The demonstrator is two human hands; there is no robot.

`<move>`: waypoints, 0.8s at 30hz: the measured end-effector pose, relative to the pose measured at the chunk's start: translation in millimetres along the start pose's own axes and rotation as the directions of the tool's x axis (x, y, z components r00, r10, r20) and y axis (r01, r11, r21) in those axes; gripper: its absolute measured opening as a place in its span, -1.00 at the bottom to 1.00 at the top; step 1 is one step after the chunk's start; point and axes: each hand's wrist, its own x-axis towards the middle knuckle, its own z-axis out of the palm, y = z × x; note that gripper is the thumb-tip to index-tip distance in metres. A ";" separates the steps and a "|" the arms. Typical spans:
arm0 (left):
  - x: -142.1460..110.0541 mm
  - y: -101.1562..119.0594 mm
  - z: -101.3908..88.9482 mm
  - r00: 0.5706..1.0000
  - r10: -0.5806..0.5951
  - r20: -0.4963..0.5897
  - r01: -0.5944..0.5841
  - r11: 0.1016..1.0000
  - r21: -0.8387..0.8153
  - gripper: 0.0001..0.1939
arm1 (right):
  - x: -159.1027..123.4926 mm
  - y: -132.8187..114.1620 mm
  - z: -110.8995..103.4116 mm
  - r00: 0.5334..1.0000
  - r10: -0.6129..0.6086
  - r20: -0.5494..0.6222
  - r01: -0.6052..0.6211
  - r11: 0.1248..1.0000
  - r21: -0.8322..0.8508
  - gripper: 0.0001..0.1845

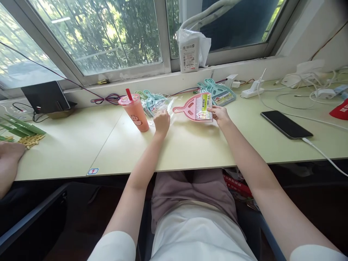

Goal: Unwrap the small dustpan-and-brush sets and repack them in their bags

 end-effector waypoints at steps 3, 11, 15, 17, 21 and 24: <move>-1.5 2.3 -0.1 0.999 0.042 -0.018 -0.042 0.998 -0.045 -0.60 | -5.2 -3.0 5.4 0.998 -0.051 -0.027 0.052 0.997 0.051 -0.80; -1.8 3.2 6.9 0.989 0.084 -0.121 -0.097 0.989 -0.109 -0.62 | -29.4 2.6 33.5 0.983 -0.020 0.181 0.024 0.999 -0.022 -0.76; -3.2 7.2 8.6 0.976 0.093 -0.199 -0.139 0.962 -0.235 -0.66 | -39.4 10.6 41.3 0.986 0.021 0.165 -0.021 1.000 0.000 -0.78; -5.1 10.7 8.4 0.970 0.111 -0.215 -0.169 0.945 -0.278 -0.65 | -40.6 15.4 41.4 0.991 0.033 0.131 -0.036 0.999 0.021 -0.81; -9.4 19.1 10.0 0.950 0.171 -0.260 -0.260 0.896 -0.361 -0.66 | -37.8 24.0 39.8 0.996 0.064 0.068 -0.068 0.996 0.058 -0.81; -12.0 24.5 13.3 0.931 0.219 -0.291 -0.331 0.841 -0.428 -0.70 | -35.6 26.8 41.2 0.993 0.071 0.099 -0.077 0.995 0.061 -0.80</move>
